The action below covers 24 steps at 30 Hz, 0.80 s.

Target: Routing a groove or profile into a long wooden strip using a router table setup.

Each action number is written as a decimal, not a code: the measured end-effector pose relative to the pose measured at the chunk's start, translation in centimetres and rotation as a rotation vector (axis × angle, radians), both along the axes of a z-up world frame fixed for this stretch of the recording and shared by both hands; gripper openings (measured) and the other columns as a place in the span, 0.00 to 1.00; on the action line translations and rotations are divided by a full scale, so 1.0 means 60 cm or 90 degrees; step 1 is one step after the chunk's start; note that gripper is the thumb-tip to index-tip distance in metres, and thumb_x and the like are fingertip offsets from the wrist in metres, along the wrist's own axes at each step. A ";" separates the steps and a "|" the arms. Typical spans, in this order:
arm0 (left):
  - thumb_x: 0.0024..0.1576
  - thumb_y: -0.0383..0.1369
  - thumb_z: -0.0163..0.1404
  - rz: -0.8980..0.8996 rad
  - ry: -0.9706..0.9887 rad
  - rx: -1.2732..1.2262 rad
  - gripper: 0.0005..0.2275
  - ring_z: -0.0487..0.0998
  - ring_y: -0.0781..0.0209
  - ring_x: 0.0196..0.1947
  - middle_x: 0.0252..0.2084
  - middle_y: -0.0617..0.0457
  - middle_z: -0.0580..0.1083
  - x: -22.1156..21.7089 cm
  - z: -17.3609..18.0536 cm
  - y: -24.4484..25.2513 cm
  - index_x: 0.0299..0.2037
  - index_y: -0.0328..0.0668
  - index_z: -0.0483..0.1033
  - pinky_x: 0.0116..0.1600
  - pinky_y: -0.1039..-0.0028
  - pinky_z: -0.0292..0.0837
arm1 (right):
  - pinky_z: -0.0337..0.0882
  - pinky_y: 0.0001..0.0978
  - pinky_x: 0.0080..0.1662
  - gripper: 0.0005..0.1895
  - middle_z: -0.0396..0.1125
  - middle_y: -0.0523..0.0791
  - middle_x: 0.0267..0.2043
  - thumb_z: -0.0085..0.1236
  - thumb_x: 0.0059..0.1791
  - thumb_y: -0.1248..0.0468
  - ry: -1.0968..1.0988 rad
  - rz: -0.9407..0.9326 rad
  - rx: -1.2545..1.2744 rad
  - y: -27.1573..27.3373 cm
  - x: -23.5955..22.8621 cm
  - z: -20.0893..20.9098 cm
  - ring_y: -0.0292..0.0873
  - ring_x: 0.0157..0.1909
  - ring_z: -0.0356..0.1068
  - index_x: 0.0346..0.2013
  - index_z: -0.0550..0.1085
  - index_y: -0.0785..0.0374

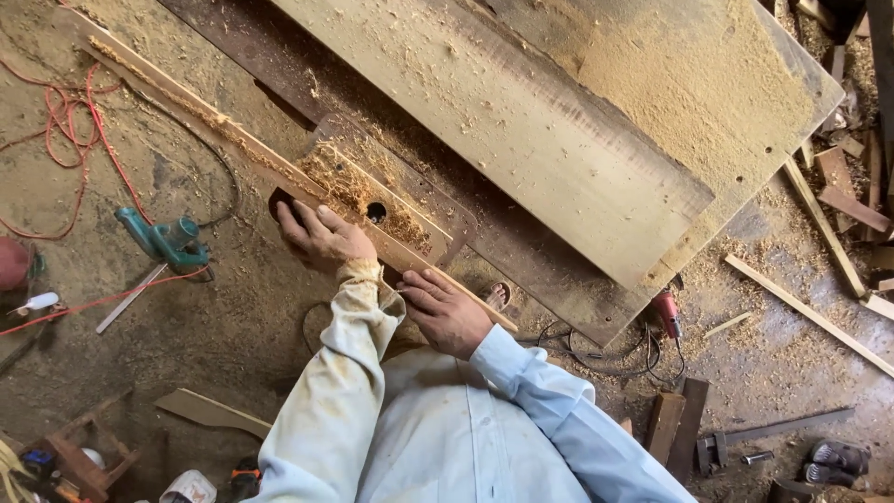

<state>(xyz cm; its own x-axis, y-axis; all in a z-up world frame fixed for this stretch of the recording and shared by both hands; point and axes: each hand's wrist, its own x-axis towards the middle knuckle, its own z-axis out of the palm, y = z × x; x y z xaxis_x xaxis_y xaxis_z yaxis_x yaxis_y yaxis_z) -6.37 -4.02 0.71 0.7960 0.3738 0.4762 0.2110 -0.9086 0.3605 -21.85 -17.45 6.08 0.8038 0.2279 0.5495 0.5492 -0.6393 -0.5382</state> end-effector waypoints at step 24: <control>0.67 0.40 0.44 0.069 0.088 -0.055 0.17 0.70 0.48 0.63 0.66 0.60 0.67 0.009 0.010 -0.008 0.65 0.51 0.70 0.60 0.55 0.69 | 0.65 0.54 0.66 0.14 0.72 0.55 0.49 0.45 0.51 0.64 0.004 -0.020 0.024 -0.037 -0.061 0.025 0.59 0.62 0.71 0.42 0.77 0.67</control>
